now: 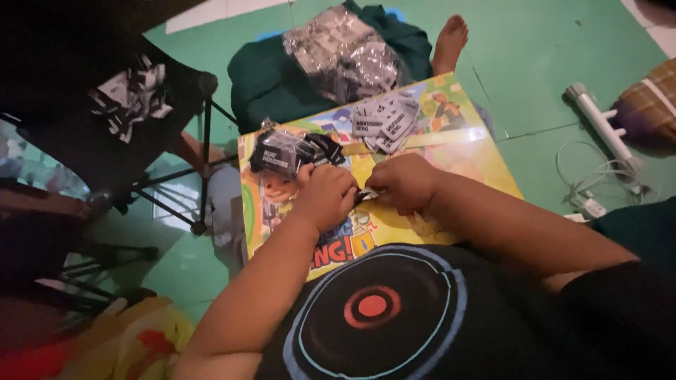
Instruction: The person repeatedly picks up small rectangular tags from a table and folds them in half by hand. The tags are handled one at a time and placed back on the table after folding.
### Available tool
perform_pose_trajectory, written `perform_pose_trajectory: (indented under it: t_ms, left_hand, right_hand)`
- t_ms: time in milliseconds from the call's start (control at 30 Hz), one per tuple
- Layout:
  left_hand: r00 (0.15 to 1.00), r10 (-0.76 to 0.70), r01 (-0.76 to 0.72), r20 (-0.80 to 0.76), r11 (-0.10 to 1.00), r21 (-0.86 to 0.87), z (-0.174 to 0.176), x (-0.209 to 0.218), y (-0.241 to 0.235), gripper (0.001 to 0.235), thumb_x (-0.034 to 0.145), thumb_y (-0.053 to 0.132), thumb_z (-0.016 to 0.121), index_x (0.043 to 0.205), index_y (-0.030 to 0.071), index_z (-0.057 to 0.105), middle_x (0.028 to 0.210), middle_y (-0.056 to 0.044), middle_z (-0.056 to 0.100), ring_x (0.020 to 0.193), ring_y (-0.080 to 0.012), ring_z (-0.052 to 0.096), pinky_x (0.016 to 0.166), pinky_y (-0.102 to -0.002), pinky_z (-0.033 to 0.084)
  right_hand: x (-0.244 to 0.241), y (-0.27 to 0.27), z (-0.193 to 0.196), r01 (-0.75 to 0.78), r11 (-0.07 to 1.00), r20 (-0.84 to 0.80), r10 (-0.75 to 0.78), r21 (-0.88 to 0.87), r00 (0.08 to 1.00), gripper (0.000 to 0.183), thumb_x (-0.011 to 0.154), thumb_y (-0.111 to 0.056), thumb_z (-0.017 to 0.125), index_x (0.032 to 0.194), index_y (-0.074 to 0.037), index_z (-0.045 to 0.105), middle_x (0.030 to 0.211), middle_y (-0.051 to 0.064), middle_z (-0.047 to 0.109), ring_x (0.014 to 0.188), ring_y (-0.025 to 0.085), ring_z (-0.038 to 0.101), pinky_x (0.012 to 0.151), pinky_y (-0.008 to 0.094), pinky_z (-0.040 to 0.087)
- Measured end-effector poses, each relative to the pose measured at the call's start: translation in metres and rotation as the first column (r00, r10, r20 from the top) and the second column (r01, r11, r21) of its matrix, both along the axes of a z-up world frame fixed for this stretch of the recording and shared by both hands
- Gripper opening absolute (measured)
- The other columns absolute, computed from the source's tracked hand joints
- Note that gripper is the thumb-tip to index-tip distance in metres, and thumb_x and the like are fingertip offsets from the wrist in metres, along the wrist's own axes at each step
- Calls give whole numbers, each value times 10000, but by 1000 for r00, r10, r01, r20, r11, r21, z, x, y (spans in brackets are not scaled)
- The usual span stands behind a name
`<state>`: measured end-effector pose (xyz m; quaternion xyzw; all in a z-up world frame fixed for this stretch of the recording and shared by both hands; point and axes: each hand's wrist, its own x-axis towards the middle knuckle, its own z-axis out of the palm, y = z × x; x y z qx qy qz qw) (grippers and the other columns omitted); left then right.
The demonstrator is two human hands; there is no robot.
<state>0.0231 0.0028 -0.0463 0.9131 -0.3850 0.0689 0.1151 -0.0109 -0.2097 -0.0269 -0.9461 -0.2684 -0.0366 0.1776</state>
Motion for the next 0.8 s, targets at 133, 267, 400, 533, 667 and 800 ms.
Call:
perform_pose_trajectory:
  t_ms: [133, 267, 400, 533, 667, 800]
  left_hand:
    - [999, 12, -14, -49, 999, -49, 4, 1, 1, 199, 843, 400, 444, 904, 278, 588, 933, 74, 590, 1057, -155, 494, 973, -490, 232]
    - [994, -101, 90, -36, 968, -233, 13, -3, 4, 172, 867, 348, 464, 901, 239, 592, 789, 8, 604, 929, -187, 559, 918, -422, 292]
    - [974, -222, 185, -51, 902, -391, 28, -7, 5, 216, 860, 312, 496, 965, 168, 619, 756, -63, 614, 896, -249, 580, 879, -399, 349]
    - [947, -317, 257, -45, 836, -484, 40, -9, 5, 569, 802, 602, 497, 1106, 129, 583, 892, -67, 641, 987, -269, 566, 926, -416, 361]
    - [960, -281, 238, -13, 838, -491, 31, -8, 1, 429, 756, 493, 628, 904, 91, 618, 796, -103, 638, 912, -314, 580, 875, -419, 382]
    - [980, -199, 180, 17, 839, -513, 11, 1, 5, 102, 789, 289, 612, 771, 189, 613, 680, 5, 612, 853, -216, 588, 863, -343, 360]
  right_hand:
    - [-1, -5, -3, -10, 985, -2, 11, 170, 1000, 230, 725, -451, 622, 832, -264, 542, 787, -36, 569, 818, 247, 618, 669, 438, 500]
    - [-6, 7, 8, -31, 818, 8, 32, 574, 999, 154, 719, -193, 707, 851, -156, 636, 737, 39, 580, 744, 269, 622, 677, 381, 494]
    - [0, 8, 0, -46, 672, -15, 84, 739, 996, 76, 709, -76, 709, 740, -137, 677, 746, 14, 597, 715, 199, 621, 696, 307, 493]
    - [-1, 8, 6, 106, 637, -172, 43, 764, 984, 36, 735, -58, 661, 765, -76, 650, 773, 63, 624, 726, 216, 612, 711, 345, 484]
    - [1, 6, 15, 314, 691, -389, -52, 651, 920, 118, 717, -134, 701, 808, -74, 655, 664, 63, 599, 649, 173, 569, 633, 334, 460]
    - [1, 9, 28, 451, 649, -547, -64, 613, 835, 108, 726, -118, 707, 818, -72, 674, 670, 56, 618, 643, 166, 570, 632, 309, 468]
